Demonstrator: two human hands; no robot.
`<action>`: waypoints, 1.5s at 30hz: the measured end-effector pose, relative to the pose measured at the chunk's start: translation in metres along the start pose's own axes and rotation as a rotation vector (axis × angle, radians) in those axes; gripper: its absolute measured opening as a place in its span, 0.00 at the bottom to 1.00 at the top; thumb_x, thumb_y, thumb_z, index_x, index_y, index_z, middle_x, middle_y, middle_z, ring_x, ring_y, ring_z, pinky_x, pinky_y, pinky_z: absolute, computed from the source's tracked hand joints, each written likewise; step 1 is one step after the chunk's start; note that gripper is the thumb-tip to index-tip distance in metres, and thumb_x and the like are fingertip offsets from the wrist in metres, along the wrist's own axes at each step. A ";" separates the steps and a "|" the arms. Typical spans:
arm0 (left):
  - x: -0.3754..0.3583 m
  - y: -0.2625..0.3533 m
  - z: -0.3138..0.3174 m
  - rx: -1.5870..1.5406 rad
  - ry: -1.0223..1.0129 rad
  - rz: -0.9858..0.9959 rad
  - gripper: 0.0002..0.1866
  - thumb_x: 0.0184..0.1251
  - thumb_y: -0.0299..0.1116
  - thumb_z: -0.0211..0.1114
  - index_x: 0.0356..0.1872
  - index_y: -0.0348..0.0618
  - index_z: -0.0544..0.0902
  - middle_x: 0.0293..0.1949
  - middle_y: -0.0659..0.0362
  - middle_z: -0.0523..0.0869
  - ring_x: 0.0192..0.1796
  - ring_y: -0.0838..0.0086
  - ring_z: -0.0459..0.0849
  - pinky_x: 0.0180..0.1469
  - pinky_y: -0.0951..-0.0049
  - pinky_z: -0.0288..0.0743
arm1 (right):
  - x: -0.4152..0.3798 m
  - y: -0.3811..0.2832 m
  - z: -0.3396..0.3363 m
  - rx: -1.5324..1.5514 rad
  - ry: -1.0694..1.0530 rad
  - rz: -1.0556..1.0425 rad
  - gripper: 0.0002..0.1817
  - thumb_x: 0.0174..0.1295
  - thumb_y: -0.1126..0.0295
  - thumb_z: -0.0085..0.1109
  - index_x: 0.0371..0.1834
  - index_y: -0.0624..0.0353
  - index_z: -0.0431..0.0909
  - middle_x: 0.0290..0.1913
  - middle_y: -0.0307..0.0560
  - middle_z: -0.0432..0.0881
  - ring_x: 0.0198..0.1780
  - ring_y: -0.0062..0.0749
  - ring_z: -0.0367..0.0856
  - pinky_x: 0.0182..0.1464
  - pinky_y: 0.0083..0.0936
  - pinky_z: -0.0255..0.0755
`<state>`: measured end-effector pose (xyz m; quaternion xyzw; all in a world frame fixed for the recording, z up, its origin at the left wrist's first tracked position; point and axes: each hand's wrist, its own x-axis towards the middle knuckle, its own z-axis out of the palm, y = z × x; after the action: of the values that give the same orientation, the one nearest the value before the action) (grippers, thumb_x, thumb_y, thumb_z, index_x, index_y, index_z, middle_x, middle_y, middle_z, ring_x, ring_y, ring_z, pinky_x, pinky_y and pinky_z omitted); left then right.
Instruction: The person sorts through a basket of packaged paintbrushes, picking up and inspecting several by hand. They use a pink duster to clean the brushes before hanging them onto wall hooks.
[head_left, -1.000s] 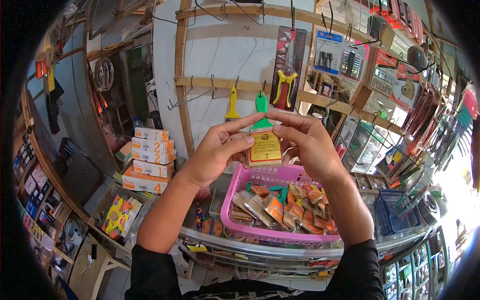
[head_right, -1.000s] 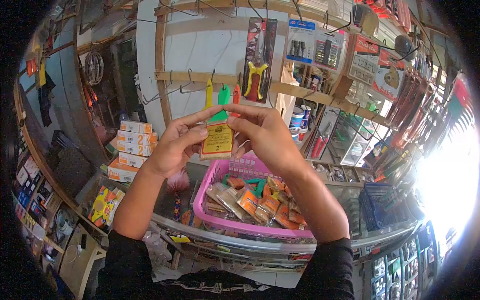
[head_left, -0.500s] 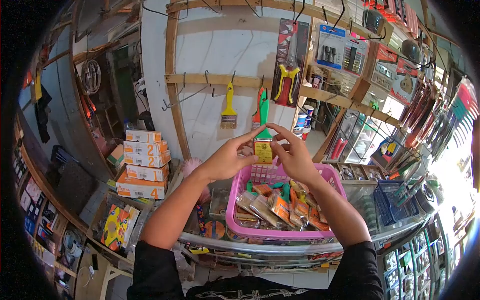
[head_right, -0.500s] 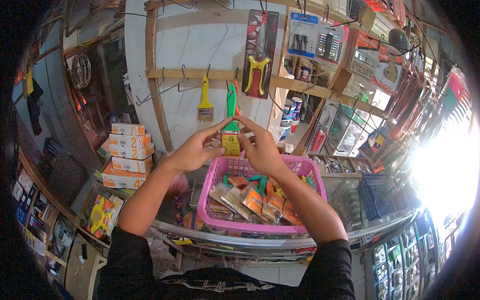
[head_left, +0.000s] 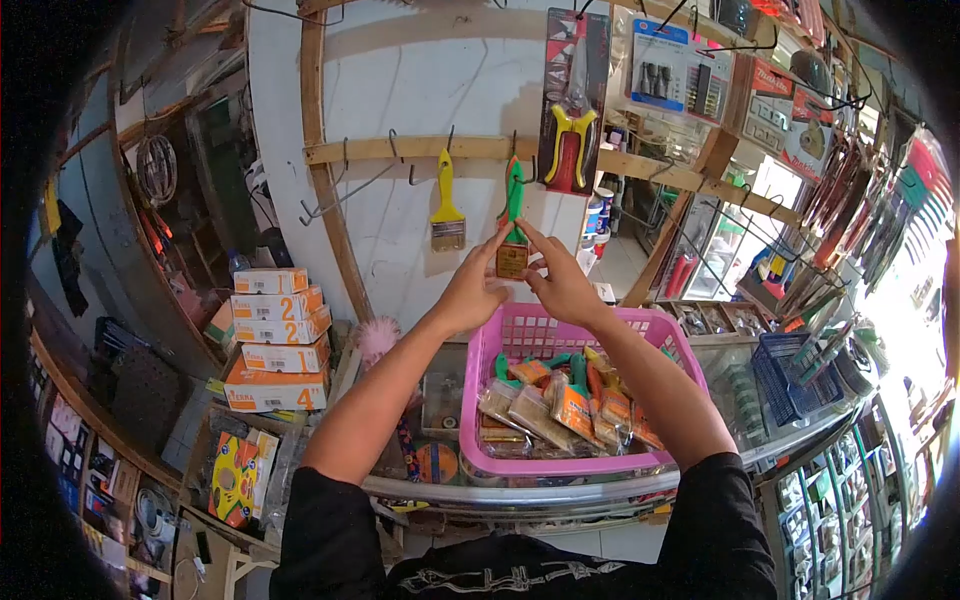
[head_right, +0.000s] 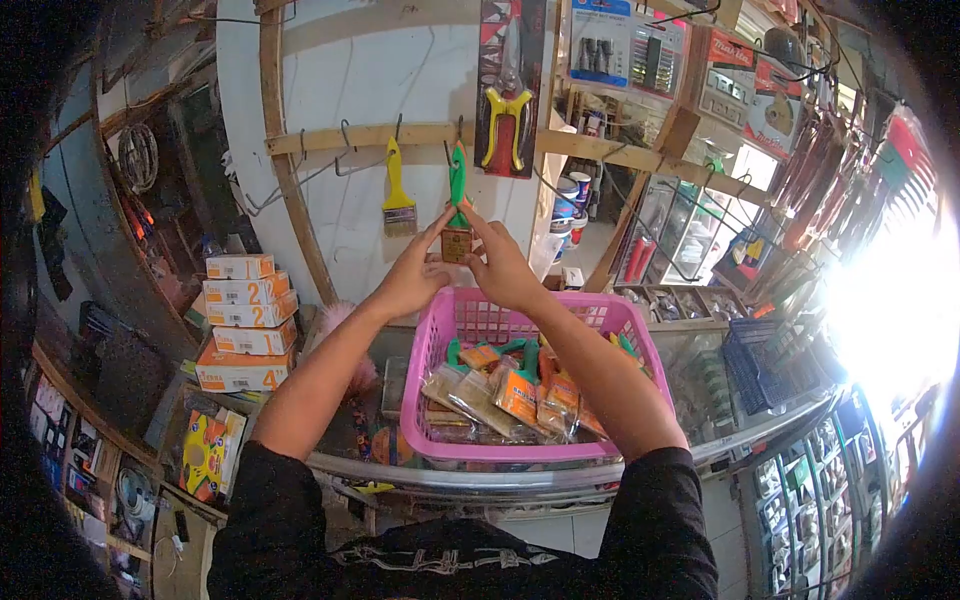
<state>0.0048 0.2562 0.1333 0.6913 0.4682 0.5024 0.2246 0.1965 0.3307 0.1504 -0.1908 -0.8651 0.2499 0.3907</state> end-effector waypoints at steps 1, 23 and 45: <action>0.002 -0.002 0.000 0.026 0.011 0.019 0.56 0.60 0.13 0.65 0.88 0.62 0.52 0.77 0.44 0.66 0.76 0.53 0.74 0.74 0.58 0.76 | 0.002 0.003 0.002 -0.013 0.005 0.004 0.45 0.71 0.83 0.58 0.88 0.40 0.55 0.60 0.57 0.72 0.52 0.39 0.84 0.50 0.30 0.85; 0.007 -0.014 0.014 -0.102 0.199 -0.025 0.50 0.64 0.14 0.67 0.85 0.58 0.56 0.65 0.47 0.77 0.60 0.60 0.85 0.58 0.65 0.84 | 0.020 0.019 0.010 -0.140 0.141 -0.005 0.45 0.66 0.74 0.69 0.84 0.62 0.56 0.67 0.64 0.75 0.51 0.45 0.84 0.58 0.37 0.81; -0.016 0.014 0.015 -0.071 0.279 0.057 0.38 0.66 0.15 0.67 0.77 0.44 0.67 0.56 0.51 0.84 0.50 0.68 0.88 0.50 0.68 0.85 | 0.011 -0.004 0.025 0.069 0.210 -0.002 0.30 0.72 0.77 0.65 0.76 0.64 0.67 0.62 0.57 0.77 0.55 0.38 0.83 0.49 0.32 0.86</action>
<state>0.0232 0.2385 0.1303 0.6196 0.4569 0.6159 0.1673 0.1702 0.3261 0.1449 -0.2015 -0.8106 0.2576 0.4857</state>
